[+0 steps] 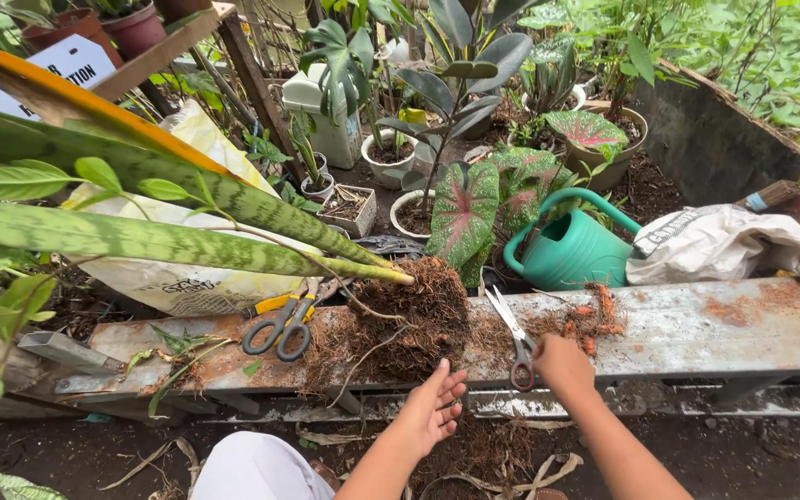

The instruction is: Trimming the roots of a snake plant and preparing it for repotting.

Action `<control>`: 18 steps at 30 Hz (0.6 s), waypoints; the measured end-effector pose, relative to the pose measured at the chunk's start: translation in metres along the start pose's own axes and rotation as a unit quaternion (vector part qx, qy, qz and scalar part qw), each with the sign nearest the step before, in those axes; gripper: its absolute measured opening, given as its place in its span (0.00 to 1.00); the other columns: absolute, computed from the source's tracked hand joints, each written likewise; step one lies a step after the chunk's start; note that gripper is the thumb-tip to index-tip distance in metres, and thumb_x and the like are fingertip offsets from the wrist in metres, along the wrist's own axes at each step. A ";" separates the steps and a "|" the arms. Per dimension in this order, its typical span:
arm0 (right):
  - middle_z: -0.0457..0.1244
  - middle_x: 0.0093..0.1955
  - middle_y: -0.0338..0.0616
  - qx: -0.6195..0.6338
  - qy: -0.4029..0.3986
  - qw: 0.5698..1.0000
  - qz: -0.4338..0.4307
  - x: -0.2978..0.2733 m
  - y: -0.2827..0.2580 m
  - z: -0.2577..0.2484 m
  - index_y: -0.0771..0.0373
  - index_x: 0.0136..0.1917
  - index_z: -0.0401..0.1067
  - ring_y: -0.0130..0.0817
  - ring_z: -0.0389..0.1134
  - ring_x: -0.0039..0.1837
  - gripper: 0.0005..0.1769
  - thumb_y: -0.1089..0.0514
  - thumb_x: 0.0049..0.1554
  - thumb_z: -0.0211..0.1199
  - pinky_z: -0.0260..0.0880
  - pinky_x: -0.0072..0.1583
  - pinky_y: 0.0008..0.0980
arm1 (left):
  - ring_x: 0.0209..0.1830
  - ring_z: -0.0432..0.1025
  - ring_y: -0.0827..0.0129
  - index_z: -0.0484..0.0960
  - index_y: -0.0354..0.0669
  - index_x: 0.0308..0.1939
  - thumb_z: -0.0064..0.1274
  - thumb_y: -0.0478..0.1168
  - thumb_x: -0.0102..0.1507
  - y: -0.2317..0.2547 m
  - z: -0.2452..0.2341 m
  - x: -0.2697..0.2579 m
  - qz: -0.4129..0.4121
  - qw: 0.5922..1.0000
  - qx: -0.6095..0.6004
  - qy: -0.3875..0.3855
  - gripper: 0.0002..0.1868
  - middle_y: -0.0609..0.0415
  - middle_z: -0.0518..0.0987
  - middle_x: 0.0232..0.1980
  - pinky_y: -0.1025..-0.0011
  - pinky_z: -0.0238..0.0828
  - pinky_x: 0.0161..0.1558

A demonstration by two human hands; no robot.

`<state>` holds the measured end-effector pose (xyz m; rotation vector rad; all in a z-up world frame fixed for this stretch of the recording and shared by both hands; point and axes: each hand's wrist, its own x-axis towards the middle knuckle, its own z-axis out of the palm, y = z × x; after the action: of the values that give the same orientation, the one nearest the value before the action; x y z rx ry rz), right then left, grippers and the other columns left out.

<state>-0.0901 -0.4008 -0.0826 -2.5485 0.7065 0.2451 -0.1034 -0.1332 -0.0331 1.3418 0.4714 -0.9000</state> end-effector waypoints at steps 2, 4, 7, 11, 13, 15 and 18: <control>0.72 0.51 0.47 -0.010 0.004 1.000 0.011 -0.002 0.005 0.010 0.53 0.50 0.79 0.47 0.73 0.56 0.14 0.54 0.49 0.73 0.74 0.59 0.45 | 0.35 0.66 0.78 0.85 0.56 0.56 0.47 0.67 0.65 -0.004 -0.002 0.000 -0.015 0.999 -0.040 -0.021 0.28 0.68 0.75 0.42 0.77 0.65 0.36; 0.69 0.52 0.55 -0.062 0.079 0.994 -0.050 -0.001 0.010 0.021 0.63 0.51 0.70 0.53 0.73 0.55 0.26 0.47 0.48 0.76 0.75 0.55 0.48 | 0.36 0.67 0.77 0.85 0.55 0.56 0.51 0.62 0.66 -0.012 -0.006 -0.003 -0.004 0.999 -0.030 -0.031 0.24 0.66 0.76 0.42 0.76 0.67 0.38; 0.69 0.51 0.55 -0.090 0.107 0.988 -0.067 -0.002 0.004 0.028 0.62 0.52 0.66 0.54 0.72 0.55 0.29 0.45 0.47 0.76 0.74 0.56 0.49 | 0.36 0.68 0.77 0.86 0.52 0.56 0.53 0.59 0.66 -0.041 -0.033 0.007 0.003 0.997 -0.036 -0.066 0.22 0.64 0.78 0.43 0.77 0.69 0.39; 0.70 0.51 0.52 -0.132 0.071 0.988 -0.028 -0.005 -0.009 0.031 0.61 0.53 0.64 0.52 0.73 0.57 0.31 0.44 0.48 0.76 0.74 0.58 0.50 | 0.36 0.65 0.78 0.85 0.58 0.59 0.54 0.56 0.67 -0.063 -0.067 0.021 -0.051 0.995 -0.067 -0.044 0.19 0.66 0.77 0.44 0.78 0.65 0.38; 0.71 0.49 0.51 -0.178 0.084 0.980 -0.032 0.003 -0.001 0.042 0.60 0.53 0.63 0.50 0.73 0.56 0.28 0.48 0.49 0.75 0.75 0.57 0.49 | 0.36 0.64 0.76 0.85 0.58 0.59 0.56 0.54 0.67 -0.069 -0.077 0.025 -0.094 0.986 -0.133 -0.027 0.18 0.66 0.76 0.44 0.76 0.64 0.37; 0.71 0.47 0.52 -0.169 0.095 0.980 -0.038 0.010 0.004 0.046 0.61 0.53 0.63 0.51 0.74 0.54 0.26 0.50 0.50 0.73 0.75 0.55 0.50 | 0.36 0.64 0.76 0.84 0.59 0.59 0.56 0.54 0.66 -0.069 -0.077 0.025 -0.085 0.987 -0.135 -0.028 0.19 0.66 0.76 0.45 0.76 0.64 0.37; 0.71 0.46 0.56 -0.116 0.051 0.992 -0.015 0.017 -0.001 0.026 0.65 0.54 0.61 0.51 0.74 0.51 0.29 0.47 0.52 0.74 0.76 0.53 0.48 | 0.37 0.64 0.76 0.84 0.59 0.60 0.56 0.54 0.66 -0.066 -0.073 0.025 -0.076 0.988 -0.128 -0.027 0.19 0.65 0.76 0.45 0.76 0.64 0.37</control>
<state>-0.0760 -0.3949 -0.1096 -2.8068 0.7146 0.1982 -0.1257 -0.0683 -0.1085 1.0547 0.6316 -0.9635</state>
